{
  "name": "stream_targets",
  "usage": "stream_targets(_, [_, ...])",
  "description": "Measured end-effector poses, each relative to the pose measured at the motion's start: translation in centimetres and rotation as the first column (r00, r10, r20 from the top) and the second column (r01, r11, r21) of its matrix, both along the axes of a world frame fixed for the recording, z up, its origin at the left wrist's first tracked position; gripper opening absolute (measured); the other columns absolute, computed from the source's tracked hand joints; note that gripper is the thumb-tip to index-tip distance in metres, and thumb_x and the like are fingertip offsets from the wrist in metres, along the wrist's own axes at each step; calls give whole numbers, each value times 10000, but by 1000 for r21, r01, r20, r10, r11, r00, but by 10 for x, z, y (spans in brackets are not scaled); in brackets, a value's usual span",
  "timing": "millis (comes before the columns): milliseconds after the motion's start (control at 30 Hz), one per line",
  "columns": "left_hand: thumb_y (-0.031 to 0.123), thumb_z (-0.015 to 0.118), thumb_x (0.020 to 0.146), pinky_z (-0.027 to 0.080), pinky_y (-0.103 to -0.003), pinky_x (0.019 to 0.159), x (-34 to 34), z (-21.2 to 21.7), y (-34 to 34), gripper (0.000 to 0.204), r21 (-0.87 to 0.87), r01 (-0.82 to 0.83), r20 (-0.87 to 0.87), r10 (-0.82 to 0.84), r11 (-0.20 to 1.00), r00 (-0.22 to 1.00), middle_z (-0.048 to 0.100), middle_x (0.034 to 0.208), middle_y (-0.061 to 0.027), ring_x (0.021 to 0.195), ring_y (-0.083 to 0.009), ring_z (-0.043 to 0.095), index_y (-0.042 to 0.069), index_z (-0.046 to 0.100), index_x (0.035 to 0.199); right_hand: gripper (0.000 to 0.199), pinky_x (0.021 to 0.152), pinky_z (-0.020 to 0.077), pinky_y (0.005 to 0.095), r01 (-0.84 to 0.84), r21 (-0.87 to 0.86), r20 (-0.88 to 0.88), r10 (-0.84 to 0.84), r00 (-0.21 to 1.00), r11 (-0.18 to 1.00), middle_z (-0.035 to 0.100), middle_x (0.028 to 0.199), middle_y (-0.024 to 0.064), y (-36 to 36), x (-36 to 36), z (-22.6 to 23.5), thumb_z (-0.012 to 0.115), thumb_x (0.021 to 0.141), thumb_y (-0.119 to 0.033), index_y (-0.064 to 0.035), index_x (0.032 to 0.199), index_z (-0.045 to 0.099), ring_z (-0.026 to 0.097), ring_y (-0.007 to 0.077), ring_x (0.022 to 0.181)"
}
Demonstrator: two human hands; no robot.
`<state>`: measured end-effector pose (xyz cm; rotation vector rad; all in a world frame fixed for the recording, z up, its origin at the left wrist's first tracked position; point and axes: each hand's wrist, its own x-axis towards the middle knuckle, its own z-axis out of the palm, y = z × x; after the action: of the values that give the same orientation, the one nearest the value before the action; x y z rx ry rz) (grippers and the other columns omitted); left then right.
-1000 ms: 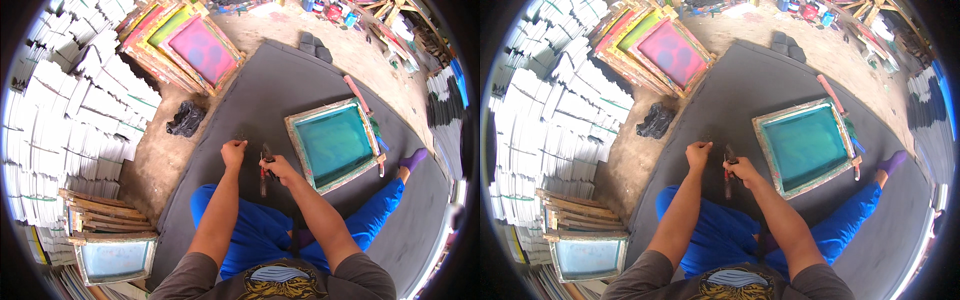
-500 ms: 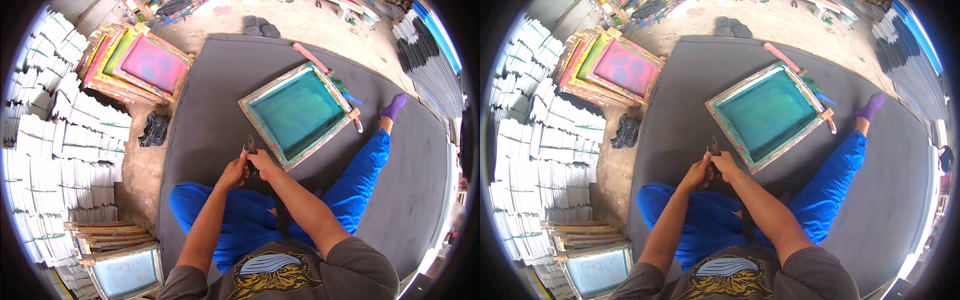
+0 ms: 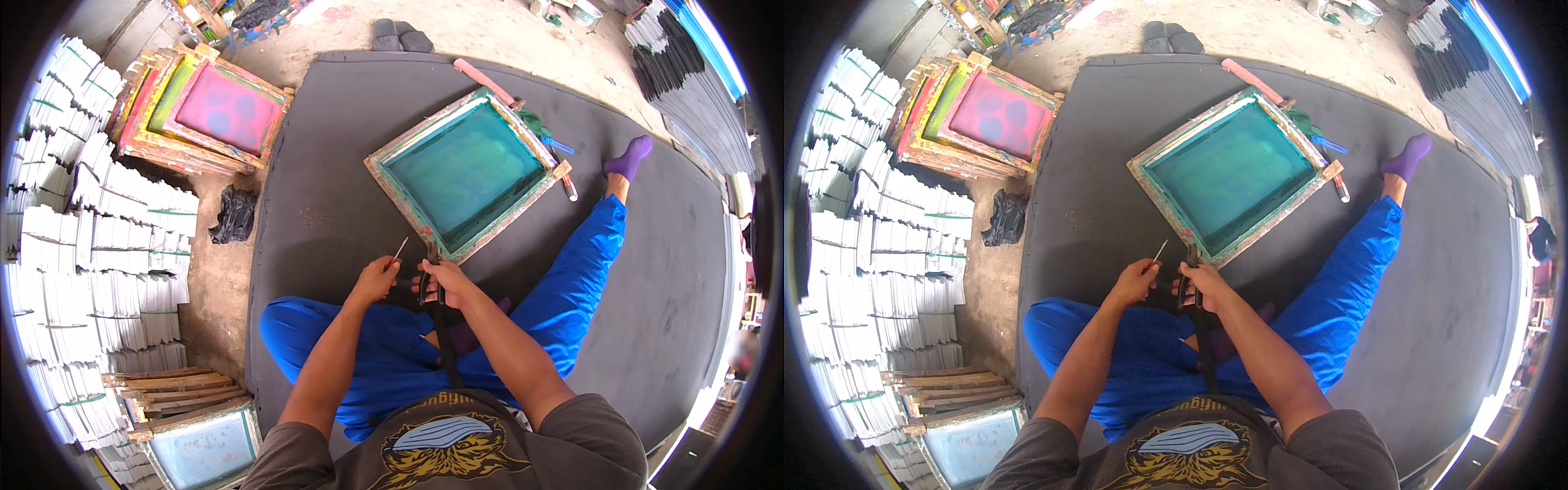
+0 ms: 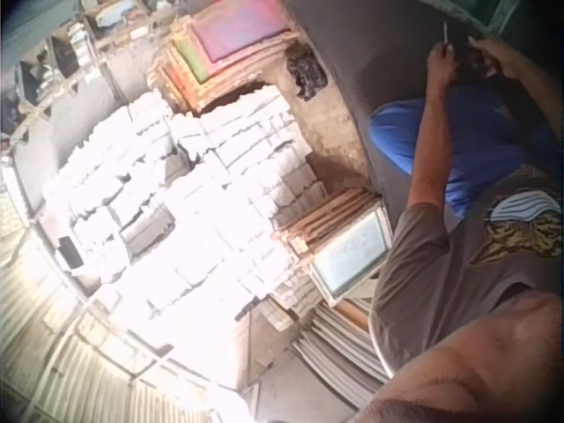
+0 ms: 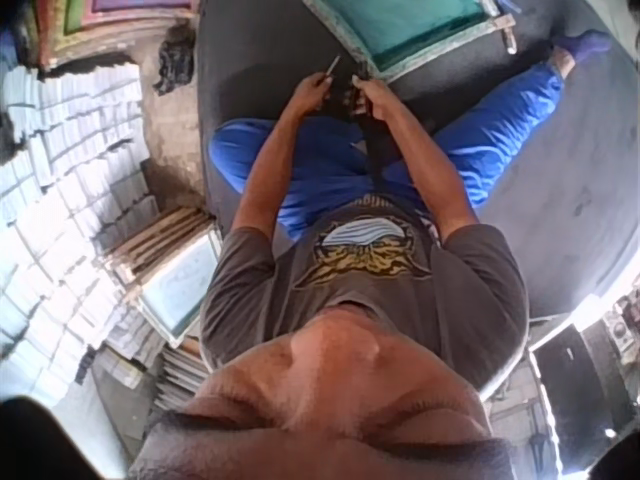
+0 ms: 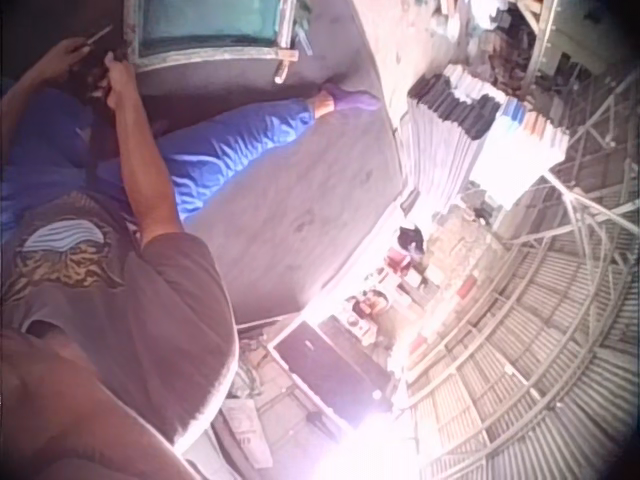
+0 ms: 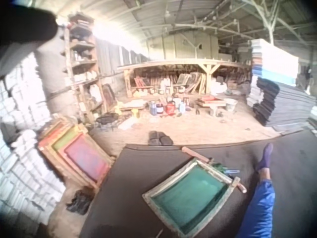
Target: The person sits on the floor and uses pliers and a screwdriver to scrape and remove material from the edges of a green screen printing frame. The person works along the frame's perimeter, occasionally switching tools.
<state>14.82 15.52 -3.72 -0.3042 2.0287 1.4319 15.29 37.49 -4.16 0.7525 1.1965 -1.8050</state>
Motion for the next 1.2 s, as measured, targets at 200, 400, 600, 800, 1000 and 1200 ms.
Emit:
stream_targets(200, [332,588,1035,492,-306,493,1,-3,-5,346,-15,-13,-20,13,1000,1000,650,724,-47,542,-134,597,67,692,1231,442,716,610,536,19,75,3,-19,1000,997,687,1111,201,-7,-3,3,596,1055,-399,-23,1284,556,733,326,945])
stream_targets(400, [334,588,1040,468,-306,488,-1,-4,-1,352,-33,33,-45,-34,999,998,654,743,-47,548,-132,585,61,684,1240,393,627,592,483,119,140,-22,-117,993,983,675,935,150,-20,1,-4,622,1039,-404,-36,1172,588,688,265,761])
stream_targets(600, [332,591,1042,455,-310,485,-1,-12,-1,330,-59,82,-99,-88,995,991,658,740,-49,552,-131,584,58,689,1198,292,494,505,412,211,368,-60,-203,977,905,613,741,99,-42,4,-15,683,987,-285,-3,986,605,607,225,573])
stream_targets(800, [309,602,1032,487,-346,559,-2,-14,-2,309,-70,67,-155,-78,995,985,673,742,-74,590,-158,617,34,701,1135,232,444,481,403,329,637,-231,-234,944,697,611,700,110,-75,7,-31,689,923,-179,39,922,609,603,230,524])
stream_targets(1000, [301,599,1017,538,-417,723,-13,-23,6,315,-65,37,-243,-52,997,969,722,811,-151,757,-284,719,18,705,1107,299,501,558,424,244,938,-266,64,962,245,701,820,211,-90,8,-70,674,924,-214,85,943,662,711,250,623])
stream_targets(1200, [298,602,1023,530,-383,706,-20,-26,3,327,-41,2,-249,-12,999,968,708,818,-131,739,-245,695,6,701,1130,380,568,586,456,354,217,-33,-355,934,910,678,837,178,-57,6,-24,633,1030,-375,-16,1133,564,707,304,691])
